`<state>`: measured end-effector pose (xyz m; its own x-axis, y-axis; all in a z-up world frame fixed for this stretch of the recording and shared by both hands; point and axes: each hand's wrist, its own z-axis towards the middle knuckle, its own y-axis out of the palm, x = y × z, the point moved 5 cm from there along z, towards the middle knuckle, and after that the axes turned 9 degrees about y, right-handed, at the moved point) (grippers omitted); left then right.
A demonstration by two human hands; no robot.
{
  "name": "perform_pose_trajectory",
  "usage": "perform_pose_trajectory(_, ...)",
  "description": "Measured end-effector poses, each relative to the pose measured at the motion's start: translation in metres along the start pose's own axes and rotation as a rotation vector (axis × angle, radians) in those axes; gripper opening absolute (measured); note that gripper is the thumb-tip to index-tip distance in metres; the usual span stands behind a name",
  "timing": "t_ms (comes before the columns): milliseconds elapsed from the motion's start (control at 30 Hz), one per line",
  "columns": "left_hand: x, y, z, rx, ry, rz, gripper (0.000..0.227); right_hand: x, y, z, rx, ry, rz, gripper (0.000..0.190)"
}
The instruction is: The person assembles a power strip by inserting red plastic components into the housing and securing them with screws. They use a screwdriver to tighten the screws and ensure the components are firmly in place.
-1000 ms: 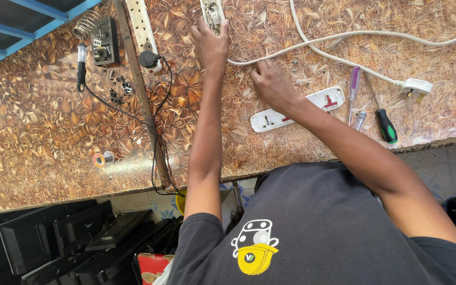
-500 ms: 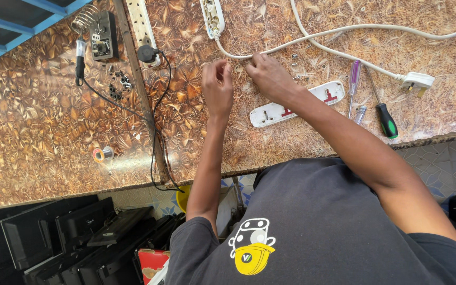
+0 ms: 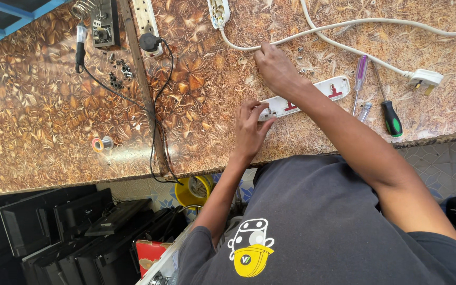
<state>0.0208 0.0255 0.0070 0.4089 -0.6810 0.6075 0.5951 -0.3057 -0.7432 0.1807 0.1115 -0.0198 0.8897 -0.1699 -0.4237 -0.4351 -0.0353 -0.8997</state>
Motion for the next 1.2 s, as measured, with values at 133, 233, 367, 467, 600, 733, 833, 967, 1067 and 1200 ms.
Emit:
perform_pose_trajectory(133,0.003,0.0,-0.002,-0.018,0.04,0.02,0.035,0.0,-0.005,-0.001,-0.032,0.075,0.027,0.016)
perform_pose_trajectory(233,0.002,0.001,-0.002,-0.029,0.028,0.039,0.037,0.0,-0.007,0.001,-0.049,0.119,0.04,0.017)
perform_pose_trajectory(367,0.004,0.0,0.0,-0.068,0.013,0.054,0.035,-0.001,-0.015,-0.001,-0.13,0.197,0.145,0.011)
perform_pose_trajectory(467,0.007,-0.001,0.001,-0.099,0.021,0.079,0.035,0.002,-0.014,-0.001,-0.127,0.206,0.176,0.01)
perform_pose_trajectory(600,0.01,-0.003,0.003,-0.092,0.038,0.071,0.031,0.002,-0.017,-0.001,-0.138,0.199,0.18,0.013)
perform_pose_trajectory(733,0.009,-0.002,0.003,-0.09,0.088,0.121,0.029,0.002,-0.018,-0.001,-0.133,0.191,0.19,0.014)
perform_pose_trajectory(833,0.013,-0.005,0.004,-0.079,0.108,0.099,0.028,0.003,-0.018,-0.001,-0.13,0.188,0.198,0.015)
perform_pose_trajectory(967,0.009,-0.002,0.004,-0.09,0.111,0.127,0.03,0.001,-0.025,-0.003,-0.137,0.181,0.212,0.016)
perform_pose_trajectory(1067,0.015,-0.007,0.005,-0.048,0.179,0.144,0.025,0.003,-0.023,-0.004,-0.146,0.18,0.227,0.011)
perform_pose_trajectory(1200,0.012,-0.003,0.002,-0.044,0.169,0.162,0.027,0.004,-0.021,-0.003,-0.135,0.163,0.222,0.014)
